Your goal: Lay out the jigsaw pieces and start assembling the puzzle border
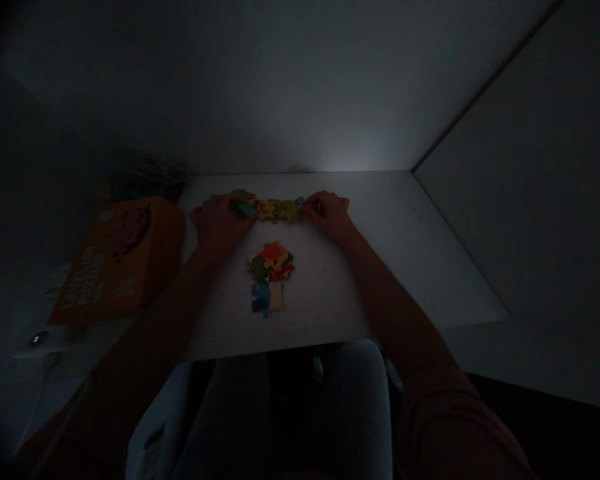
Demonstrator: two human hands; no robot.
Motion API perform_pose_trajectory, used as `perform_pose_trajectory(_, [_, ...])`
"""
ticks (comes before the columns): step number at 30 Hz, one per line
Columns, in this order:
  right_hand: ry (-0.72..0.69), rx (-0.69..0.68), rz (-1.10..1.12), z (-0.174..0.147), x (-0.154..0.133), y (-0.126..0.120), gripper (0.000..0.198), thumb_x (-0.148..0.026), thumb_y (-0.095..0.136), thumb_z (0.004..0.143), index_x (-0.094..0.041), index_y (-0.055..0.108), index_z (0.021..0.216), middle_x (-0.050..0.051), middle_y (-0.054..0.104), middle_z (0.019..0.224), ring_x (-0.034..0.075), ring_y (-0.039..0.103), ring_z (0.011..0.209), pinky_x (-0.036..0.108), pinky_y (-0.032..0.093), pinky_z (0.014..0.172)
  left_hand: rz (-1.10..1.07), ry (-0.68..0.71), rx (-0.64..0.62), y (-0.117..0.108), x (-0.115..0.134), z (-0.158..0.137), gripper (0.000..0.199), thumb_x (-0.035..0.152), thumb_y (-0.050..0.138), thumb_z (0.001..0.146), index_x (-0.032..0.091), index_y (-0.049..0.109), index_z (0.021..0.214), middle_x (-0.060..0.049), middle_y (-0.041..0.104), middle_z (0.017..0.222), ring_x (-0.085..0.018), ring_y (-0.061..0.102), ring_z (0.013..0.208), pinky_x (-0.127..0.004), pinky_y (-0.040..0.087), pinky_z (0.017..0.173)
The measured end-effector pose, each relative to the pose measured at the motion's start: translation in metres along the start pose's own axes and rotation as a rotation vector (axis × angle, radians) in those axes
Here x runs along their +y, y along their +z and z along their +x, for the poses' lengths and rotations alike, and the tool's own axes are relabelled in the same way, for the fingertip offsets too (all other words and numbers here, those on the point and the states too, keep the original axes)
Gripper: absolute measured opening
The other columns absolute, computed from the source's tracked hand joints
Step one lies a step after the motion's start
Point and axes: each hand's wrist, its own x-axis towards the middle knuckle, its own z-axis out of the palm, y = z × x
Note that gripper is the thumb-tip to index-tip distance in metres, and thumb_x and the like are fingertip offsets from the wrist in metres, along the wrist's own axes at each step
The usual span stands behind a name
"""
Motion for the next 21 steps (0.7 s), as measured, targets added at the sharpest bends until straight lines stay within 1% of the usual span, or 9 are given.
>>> perform_pose_trajectory(2, [0.012, 0.006, 0.015, 0.000, 0.002, 0.000, 0.030, -0.055, 0.068, 0.104, -0.030, 0.078, 0.116, 0.009, 0.081, 0.110, 0.034, 0.073, 0.105, 0.060, 0.044, 0.111, 0.004, 0.000, -0.024, -0.003, 0.002, -0.001, 0.040, 0.051, 0.086, 0.093, 0.028, 0.073, 0.123, -0.019, 0.078, 0.135, -0.049, 0.066, 0.134, -0.074, 0.034, 0.121])
perform_pose_trajectory(4, [0.019, 0.016, 0.025, 0.001, 0.004, 0.001, 0.031, -0.055, 0.068, 0.104, -0.029, 0.079, 0.117, 0.009, 0.081, 0.108, 0.034, 0.073, 0.105, 0.061, 0.044, 0.111, -0.001, 0.016, -0.036, -0.005, 0.005, -0.001, 0.037, 0.048, 0.086, 0.094, 0.029, 0.072, 0.122, -0.016, 0.079, 0.133, -0.047, 0.068, 0.132, -0.074, 0.032, 0.122])
perform_pose_trajectory(7, [0.017, 0.025, 0.038, 0.001, 0.006, 0.003, 0.032, -0.056, 0.068, 0.104, -0.029, 0.079, 0.117, 0.009, 0.080, 0.106, 0.034, 0.074, 0.104, 0.060, 0.045, 0.111, -0.028, 0.039, -0.025, -0.007, 0.008, 0.001, 0.038, 0.044, 0.091, 0.093, 0.027, 0.073, 0.123, -0.014, 0.080, 0.132, -0.043, 0.069, 0.130, -0.074, 0.031, 0.124])
perform_pose_trajectory(8, [0.017, 0.028, 0.046, 0.001, 0.006, 0.003, 0.032, -0.056, 0.069, 0.104, -0.029, 0.079, 0.117, 0.009, 0.080, 0.104, 0.033, 0.074, 0.101, 0.059, 0.046, 0.109, -0.051, 0.050, -0.023, -0.006, 0.008, 0.002, 0.040, 0.043, 0.092, 0.094, 0.027, 0.073, 0.124, -0.013, 0.080, 0.133, -0.042, 0.069, 0.131, -0.073, 0.032, 0.124])
perform_pose_trajectory(10, [0.019, 0.033, 0.061, 0.001, 0.006, 0.004, 0.033, -0.057, 0.069, 0.105, -0.028, 0.079, 0.117, 0.009, 0.080, 0.102, 0.031, 0.073, 0.095, 0.057, 0.049, 0.105, -0.126, 0.094, -0.037, -0.005, 0.007, 0.005, 0.043, 0.041, 0.093, 0.094, 0.026, 0.072, 0.129, -0.013, 0.078, 0.136, -0.040, 0.068, 0.132, -0.068, 0.039, 0.121])
perform_pose_trajectory(13, [0.020, 0.033, 0.059, 0.001, 0.006, 0.004, 0.036, -0.061, 0.066, 0.108, -0.028, 0.079, 0.118, 0.008, 0.080, 0.099, 0.030, 0.072, 0.092, 0.054, 0.050, 0.101, -0.266, 0.208, -0.074, -0.005, 0.009, 0.007, 0.048, 0.035, 0.093, 0.093, 0.025, 0.070, 0.135, -0.011, 0.076, 0.137, -0.033, 0.070, 0.129, -0.054, 0.052, 0.114])
perform_pose_trajectory(15, [0.021, 0.028, 0.056, 0.001, 0.004, 0.004, 0.039, -0.063, 0.065, 0.109, -0.028, 0.078, 0.119, 0.008, 0.080, 0.098, 0.030, 0.072, 0.094, 0.053, 0.050, 0.100, -0.331, 0.295, -0.105, -0.007, 0.013, 0.007, 0.053, 0.031, 0.092, 0.091, 0.027, 0.068, 0.137, -0.010, 0.075, 0.138, -0.030, 0.072, 0.127, -0.047, 0.056, 0.112])
perform_pose_trajectory(18, [0.044, 0.044, 0.055, 0.001, 0.002, 0.003, 0.039, -0.063, 0.066, 0.106, -0.028, 0.078, 0.117, 0.009, 0.080, 0.102, 0.032, 0.073, 0.099, 0.055, 0.049, 0.105, -0.381, 0.372, -0.160, -0.011, 0.019, 0.005, 0.057, 0.030, 0.093, 0.088, 0.028, 0.067, 0.139, -0.009, 0.077, 0.139, -0.029, 0.074, 0.128, -0.045, 0.058, 0.114])
perform_pose_trajectory(21, [0.076, 0.093, 0.041, 0.001, 0.001, 0.002, 0.037, -0.060, 0.069, 0.103, -0.028, 0.078, 0.118, 0.011, 0.080, 0.113, 0.034, 0.073, 0.108, 0.059, 0.045, 0.111, -0.428, 0.371, -0.180, -0.015, 0.023, 0.003, 0.060, 0.034, 0.095, 0.086, 0.027, 0.068, 0.139, -0.010, 0.078, 0.138, -0.029, 0.076, 0.125, -0.045, 0.060, 0.111])
